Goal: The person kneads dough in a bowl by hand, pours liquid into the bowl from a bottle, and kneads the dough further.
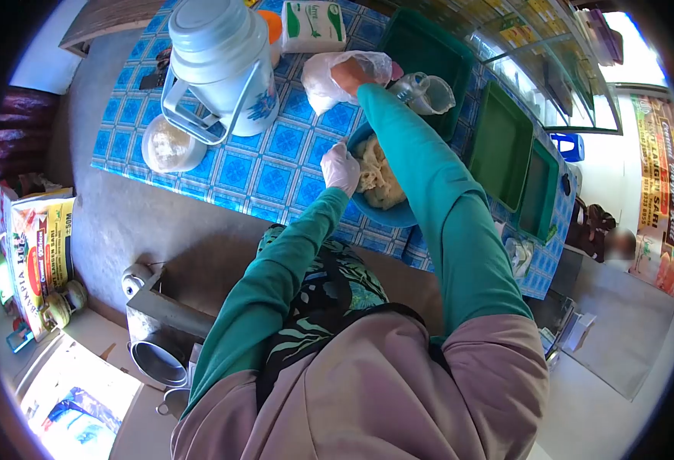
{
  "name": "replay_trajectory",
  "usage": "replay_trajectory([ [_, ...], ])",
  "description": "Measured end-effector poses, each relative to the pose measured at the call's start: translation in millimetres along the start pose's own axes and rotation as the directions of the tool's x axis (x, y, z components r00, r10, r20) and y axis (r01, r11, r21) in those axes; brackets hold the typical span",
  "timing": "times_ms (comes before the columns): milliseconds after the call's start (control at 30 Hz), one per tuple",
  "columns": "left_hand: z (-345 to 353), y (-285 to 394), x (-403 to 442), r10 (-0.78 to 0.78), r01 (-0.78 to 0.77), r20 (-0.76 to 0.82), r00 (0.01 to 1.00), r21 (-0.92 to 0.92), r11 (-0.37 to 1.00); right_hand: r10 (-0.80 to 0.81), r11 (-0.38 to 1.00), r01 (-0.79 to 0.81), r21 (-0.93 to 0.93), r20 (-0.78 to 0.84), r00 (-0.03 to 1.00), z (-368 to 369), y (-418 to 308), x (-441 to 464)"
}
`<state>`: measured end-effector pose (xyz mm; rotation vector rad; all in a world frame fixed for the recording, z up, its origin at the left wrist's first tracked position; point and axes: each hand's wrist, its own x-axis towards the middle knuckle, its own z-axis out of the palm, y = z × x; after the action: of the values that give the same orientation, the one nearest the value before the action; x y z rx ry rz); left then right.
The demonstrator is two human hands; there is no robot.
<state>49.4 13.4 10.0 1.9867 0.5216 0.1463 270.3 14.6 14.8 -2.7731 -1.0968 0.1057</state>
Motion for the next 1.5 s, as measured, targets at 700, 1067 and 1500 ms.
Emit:
replay_trajectory([
  [700,-3,5,-1,0.003,-0.003,0.02,1.0,0.033,0.999,-0.089,0.992,0.081,0.098,0.076,0.993,-26,-7,-263],
  [1067,2,10,0,0.012,-0.014,0.023,1.0,0.112,0.994,0.037,0.994,-0.062,0.095,0.244,0.969,-10,-13,-269],
  [1500,3,5,-1,-0.045,0.047,-0.056,0.997,0.038,0.998,0.482,0.846,-0.47,0.253,0.015,0.876,-13,-40,-254],
])
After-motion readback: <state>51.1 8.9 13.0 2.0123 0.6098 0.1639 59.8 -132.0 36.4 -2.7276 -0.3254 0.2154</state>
